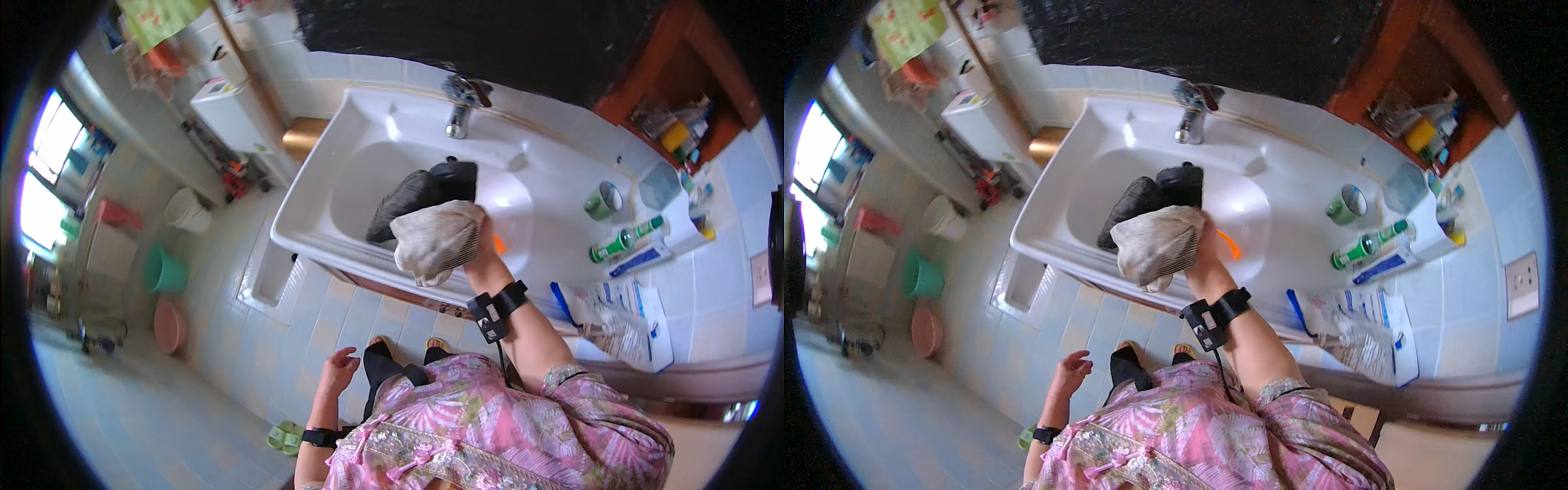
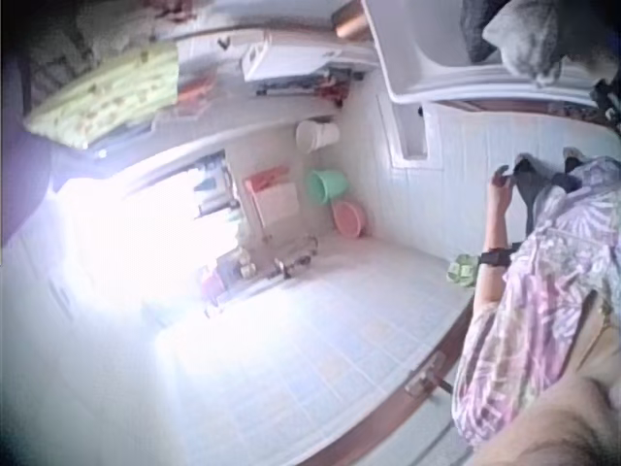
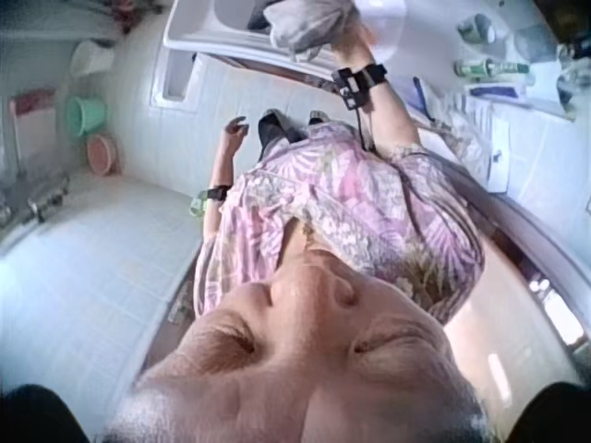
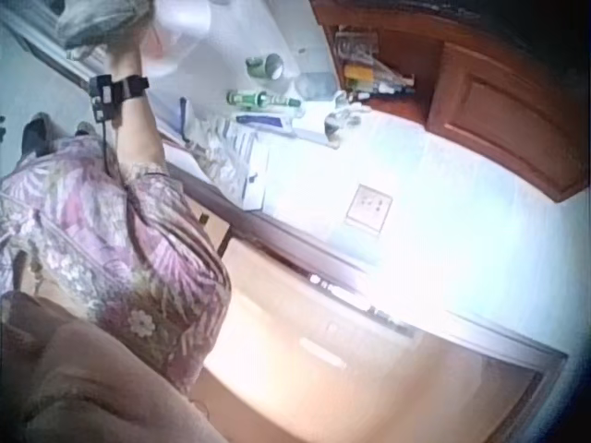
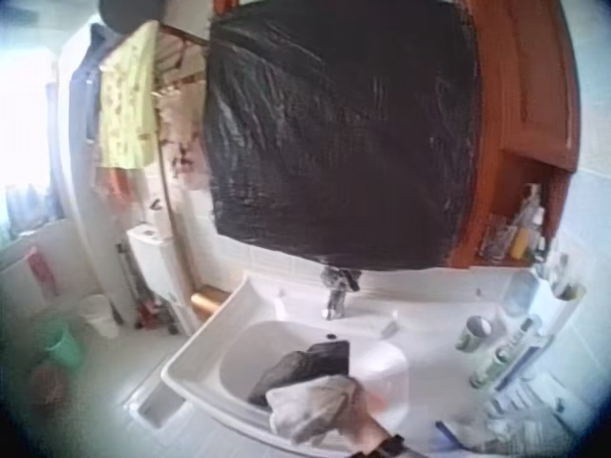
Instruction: The person scrubs two black shoes and a pair of insoles using an orange brush under a running faucet in a bathroom sink.
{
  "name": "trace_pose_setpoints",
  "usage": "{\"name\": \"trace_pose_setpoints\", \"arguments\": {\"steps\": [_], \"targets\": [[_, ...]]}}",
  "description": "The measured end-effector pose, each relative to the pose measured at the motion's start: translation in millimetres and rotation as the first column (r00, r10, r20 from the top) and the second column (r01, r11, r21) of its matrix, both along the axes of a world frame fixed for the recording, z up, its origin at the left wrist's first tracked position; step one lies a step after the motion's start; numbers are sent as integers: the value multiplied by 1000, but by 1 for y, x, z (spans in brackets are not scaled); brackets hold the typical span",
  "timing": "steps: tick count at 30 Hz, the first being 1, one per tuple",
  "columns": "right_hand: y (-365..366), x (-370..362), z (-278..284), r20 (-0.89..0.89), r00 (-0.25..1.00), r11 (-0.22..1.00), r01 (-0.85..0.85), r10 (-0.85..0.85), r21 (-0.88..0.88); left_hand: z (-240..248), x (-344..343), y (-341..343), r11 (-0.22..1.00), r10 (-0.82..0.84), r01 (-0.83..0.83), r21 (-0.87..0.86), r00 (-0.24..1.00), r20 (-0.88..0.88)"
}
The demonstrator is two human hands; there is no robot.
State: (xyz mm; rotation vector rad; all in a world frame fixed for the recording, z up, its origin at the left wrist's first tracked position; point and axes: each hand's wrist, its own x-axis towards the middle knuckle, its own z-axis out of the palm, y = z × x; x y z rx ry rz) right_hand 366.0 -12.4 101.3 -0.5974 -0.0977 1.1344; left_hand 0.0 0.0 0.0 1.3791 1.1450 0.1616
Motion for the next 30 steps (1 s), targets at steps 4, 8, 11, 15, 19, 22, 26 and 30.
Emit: {"name": "trace_pose_setpoints", "arguments": {"steps": [4, 8, 11, 15, 19, 22, 26, 30], "targets": [[-7, -2, 4, -179, 983, 999, -52, 50, -7, -21, 40, 63, 994, -107, 105, 28, 991, 83], [19, -31, 14, -219, 975, 982, -68, 28, -177, -4, 33, 146, 953, -249, 240, 182, 968, 30], [8, -50, 12, -200, 979, 930, -107, 37, -352, -13, 46, 168, 909, -363, 351, 224, 932, 10], [-14, -66, 8, -142, 989, 877, -34, -39, -480, 9, 70, 186, 875, -438, 417, 246, 898, 39], [-26, -71, 36, -76, 992, 764, 31, -104, -645, 33, 103, 186, 851, -469, 437, 291, 882, 47], [-46, -59, 25, 155, 986, 754, 153, -69, -638, 45, 113, 187, 862, -454, 445, 244, 891, -21], [-67, -19, 56, 377, 896, 607, 437, -233, -664, 53, 105, 190, 799, -507, 479, 365, 862, -20], [-108, 53, 100, 860, 447, 476, 829, -246, -295, 99, 136, 161, 789, -504, 414, 454, 858, 94]]}}
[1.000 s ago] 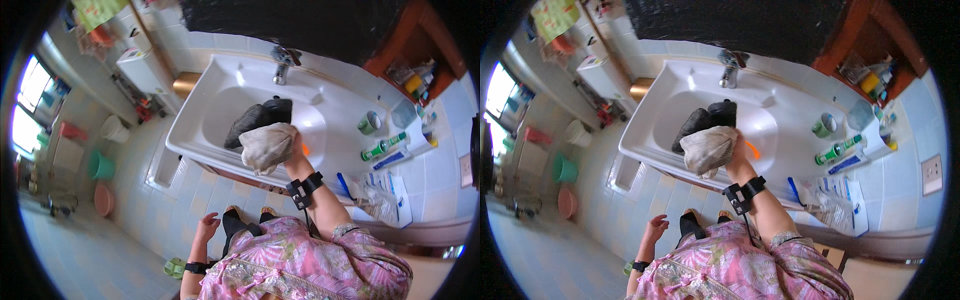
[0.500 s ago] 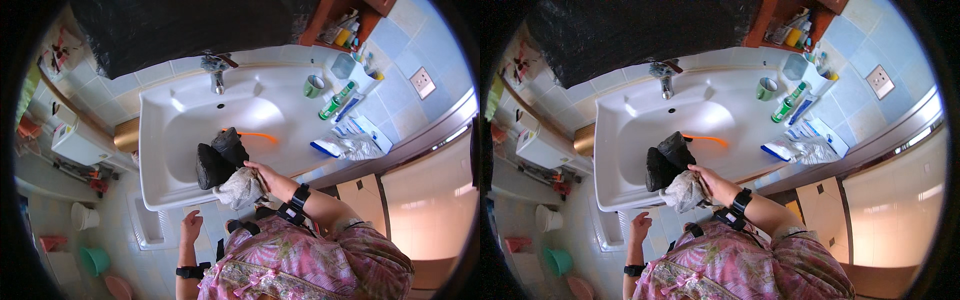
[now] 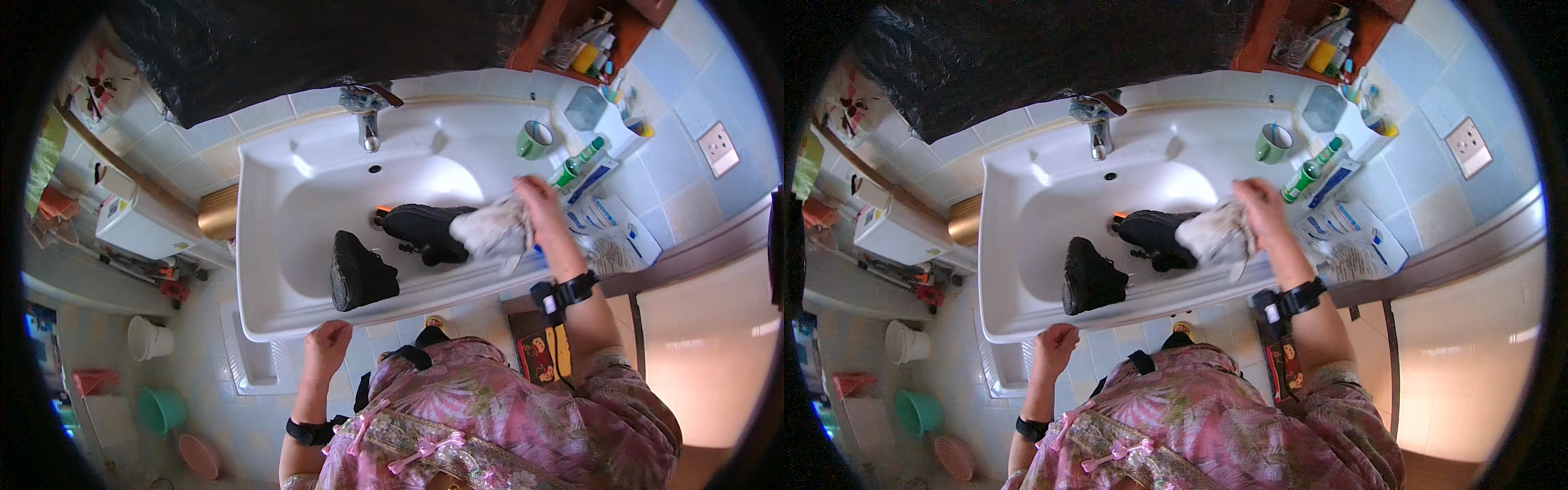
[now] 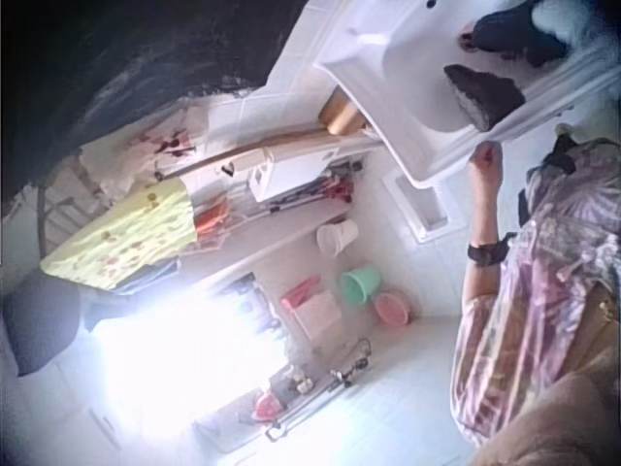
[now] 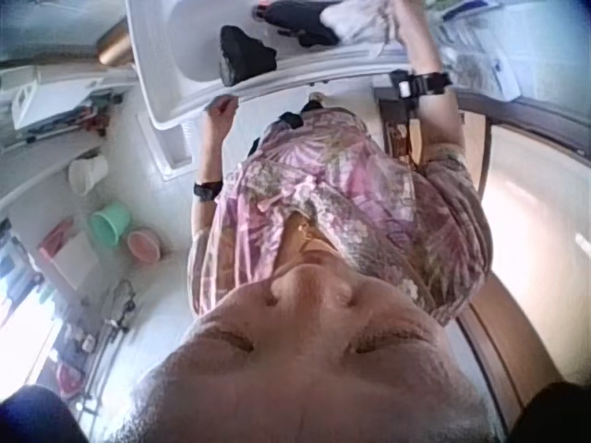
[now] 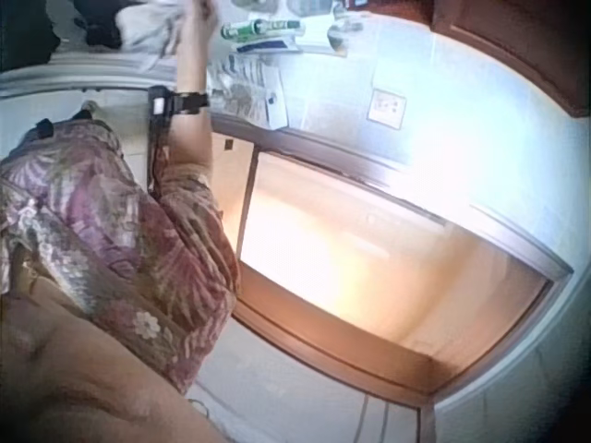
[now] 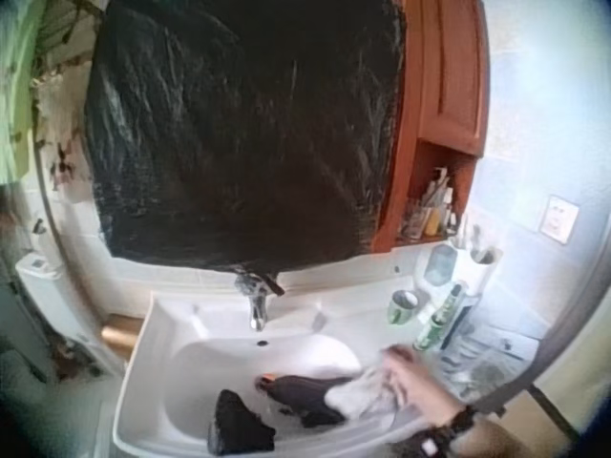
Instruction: The person scrubs two black shoes and a pair of insoles using an orange brush under a running faucet in a bathroom sink.
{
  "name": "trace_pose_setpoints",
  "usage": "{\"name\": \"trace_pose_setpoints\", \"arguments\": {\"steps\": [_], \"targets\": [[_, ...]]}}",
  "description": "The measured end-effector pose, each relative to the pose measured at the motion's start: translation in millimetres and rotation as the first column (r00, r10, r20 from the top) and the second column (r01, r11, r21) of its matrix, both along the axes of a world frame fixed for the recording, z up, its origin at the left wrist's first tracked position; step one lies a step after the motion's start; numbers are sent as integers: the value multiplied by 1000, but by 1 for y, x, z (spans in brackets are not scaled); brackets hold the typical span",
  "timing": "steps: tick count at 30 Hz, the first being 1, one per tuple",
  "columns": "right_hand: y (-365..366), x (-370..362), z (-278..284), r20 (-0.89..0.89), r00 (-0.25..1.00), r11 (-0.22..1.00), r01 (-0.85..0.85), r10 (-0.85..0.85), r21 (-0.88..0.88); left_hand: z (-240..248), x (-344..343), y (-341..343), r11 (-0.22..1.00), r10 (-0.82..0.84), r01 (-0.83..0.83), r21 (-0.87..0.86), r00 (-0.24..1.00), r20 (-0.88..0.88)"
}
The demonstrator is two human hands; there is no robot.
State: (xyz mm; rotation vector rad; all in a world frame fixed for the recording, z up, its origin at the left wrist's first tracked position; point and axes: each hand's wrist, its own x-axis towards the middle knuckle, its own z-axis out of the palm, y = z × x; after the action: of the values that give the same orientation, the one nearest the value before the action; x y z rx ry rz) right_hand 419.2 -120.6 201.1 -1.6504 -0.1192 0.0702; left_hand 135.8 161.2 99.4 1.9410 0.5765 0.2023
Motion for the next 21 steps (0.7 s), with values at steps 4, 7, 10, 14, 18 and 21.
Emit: {"name": "trace_pose_setpoints", "arguments": {"steps": [4, 7, 10, 14, 18, 21], "targets": [[-29, 63, -1, 536, 843, 893, 212, 38, -396, 36, 36, -26, 995, -88, 87, 46, 996, 11], [-35, 83, -11, 386, 900, 534, 229, 203, -814, 33, 51, -38, 992, -103, 100, 75, 994, 33], [-43, 94, -49, 304, 799, 350, 126, 519, -928, 27, 59, -50, 994, -79, 84, 69, 994, -75], [-8, 73, -62, -96, 833, 286, -293, 545, -913, 22, 65, -58, 972, 33, -8, 235, 994, -100], [6, 73, -79, -310, 764, 222, -503, 566, -835, 23, 74, -48, 851, 295, -234, 470, 954, -60], [13, 68, -84, -329, 732, 214, -540, 596, -814, 25, 80, -44, 803, 302, -219, 555, 951, -62]]}}
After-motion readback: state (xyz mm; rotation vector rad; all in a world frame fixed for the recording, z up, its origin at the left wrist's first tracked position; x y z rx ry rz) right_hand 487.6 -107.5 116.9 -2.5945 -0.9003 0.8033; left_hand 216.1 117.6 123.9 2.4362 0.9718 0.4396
